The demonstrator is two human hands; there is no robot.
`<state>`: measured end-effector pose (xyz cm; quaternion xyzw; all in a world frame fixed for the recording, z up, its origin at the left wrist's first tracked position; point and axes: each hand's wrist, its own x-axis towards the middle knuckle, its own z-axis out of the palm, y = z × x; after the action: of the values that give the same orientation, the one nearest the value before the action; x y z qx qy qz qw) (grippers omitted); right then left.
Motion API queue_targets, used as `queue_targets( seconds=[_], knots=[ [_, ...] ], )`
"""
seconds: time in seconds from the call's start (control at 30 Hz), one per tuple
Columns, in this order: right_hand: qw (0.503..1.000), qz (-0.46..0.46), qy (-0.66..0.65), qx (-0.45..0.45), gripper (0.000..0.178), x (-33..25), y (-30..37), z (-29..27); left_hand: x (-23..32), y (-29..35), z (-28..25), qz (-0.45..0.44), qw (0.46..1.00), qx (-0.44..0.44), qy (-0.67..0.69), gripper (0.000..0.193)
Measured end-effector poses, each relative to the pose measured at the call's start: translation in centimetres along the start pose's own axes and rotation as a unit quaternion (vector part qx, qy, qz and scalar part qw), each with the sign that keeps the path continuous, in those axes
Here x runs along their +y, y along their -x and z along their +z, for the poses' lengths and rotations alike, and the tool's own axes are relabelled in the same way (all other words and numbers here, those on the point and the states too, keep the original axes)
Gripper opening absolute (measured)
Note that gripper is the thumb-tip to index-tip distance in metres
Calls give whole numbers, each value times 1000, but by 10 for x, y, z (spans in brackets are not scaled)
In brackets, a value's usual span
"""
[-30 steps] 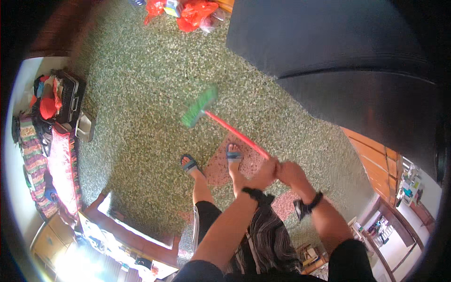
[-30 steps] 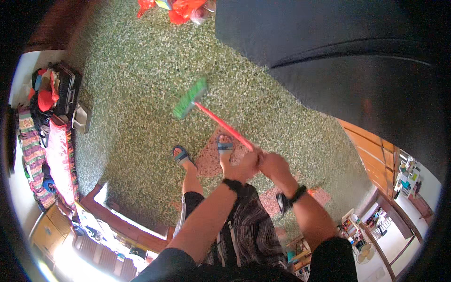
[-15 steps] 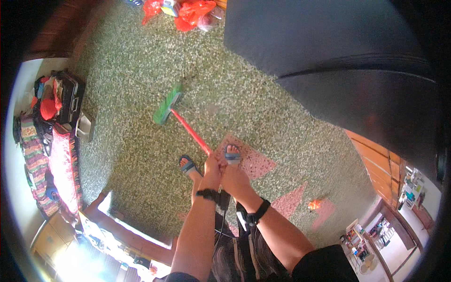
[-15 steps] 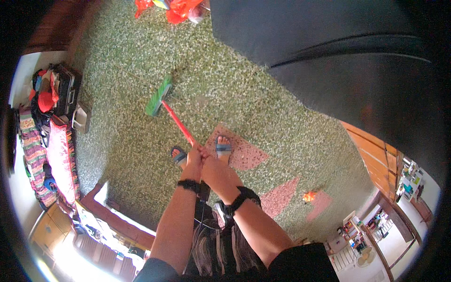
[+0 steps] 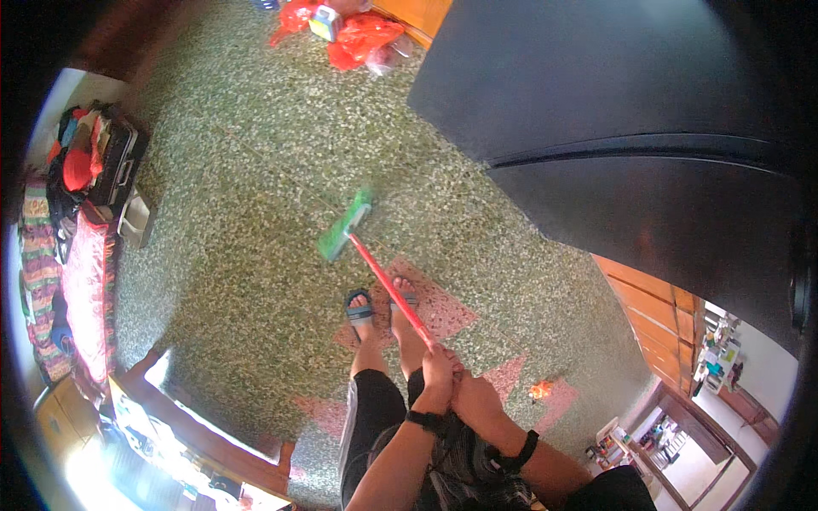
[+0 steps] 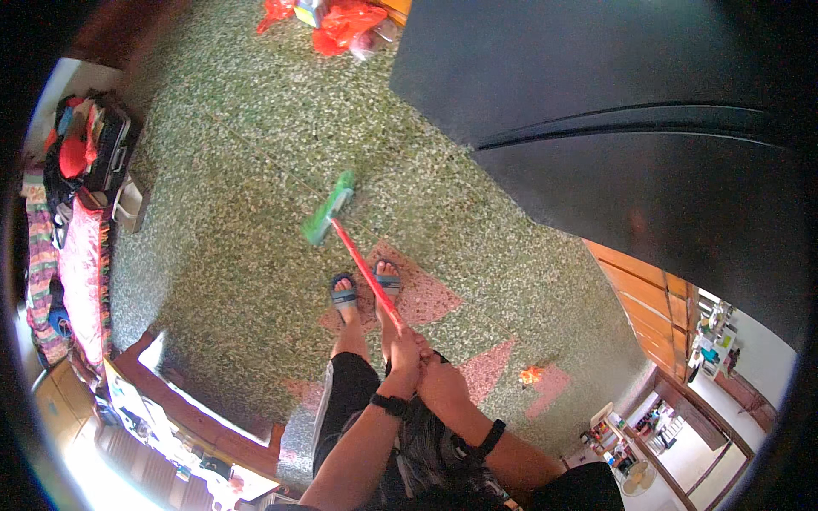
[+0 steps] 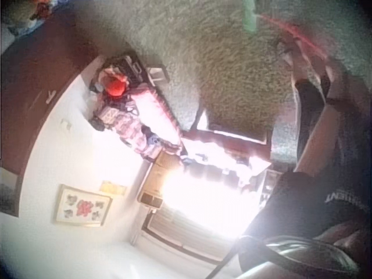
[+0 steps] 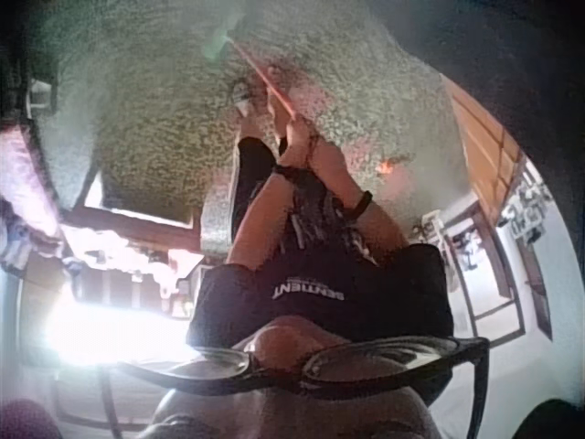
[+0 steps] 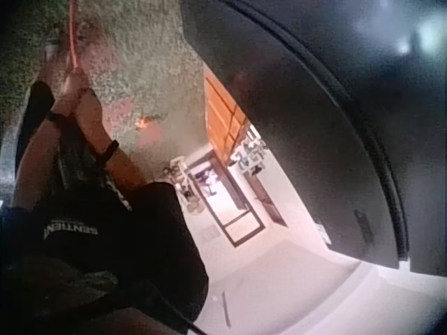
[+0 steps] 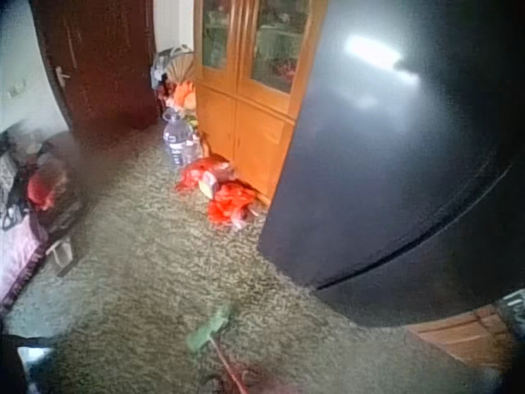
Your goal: The person carries a broom and dustpan into a room and sweeps the floor around a table, bed, and various household items.
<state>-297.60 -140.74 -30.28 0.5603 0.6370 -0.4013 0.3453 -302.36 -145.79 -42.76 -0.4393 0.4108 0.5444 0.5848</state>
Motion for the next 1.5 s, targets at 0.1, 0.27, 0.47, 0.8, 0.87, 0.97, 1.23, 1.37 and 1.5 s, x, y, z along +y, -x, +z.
queue_targets(
  seconds=[0.1,0.27,0.47,0.8,0.87,0.97,1.23,1.37,1.5],
  knots=[
    [992,-107,-57,43,33,-42,-8,14,40,-10,-25,134,973,48,-182,38],
    [980,-179,-33,80,29,-125,-72,36,155,-66,-41,118,986,8,-115,50],
    [993,-104,47,40,31,-83,-88,26,103,-61,-2,62,995,-76,-1,33],
    [997,74,32,2,39,-34,50,-4,-45,11,-36,-97,991,51,-72,41],
    [999,4,27,18,40,-41,60,3,-35,17,-49,-36,996,34,-79,36],
    [999,-12,0,33,35,-27,33,21,16,44,-16,-71,994,-30,78,28],
    [993,-92,-1,77,26,-44,-53,51,75,-48,-23,13,991,37,-127,29],
    [999,-4,3,53,37,13,-17,16,-21,-48,-25,-26,978,18,-207,31],
    [996,66,39,43,36,114,31,8,-139,-19,-23,-171,984,-23,-47,34]
  ],
)
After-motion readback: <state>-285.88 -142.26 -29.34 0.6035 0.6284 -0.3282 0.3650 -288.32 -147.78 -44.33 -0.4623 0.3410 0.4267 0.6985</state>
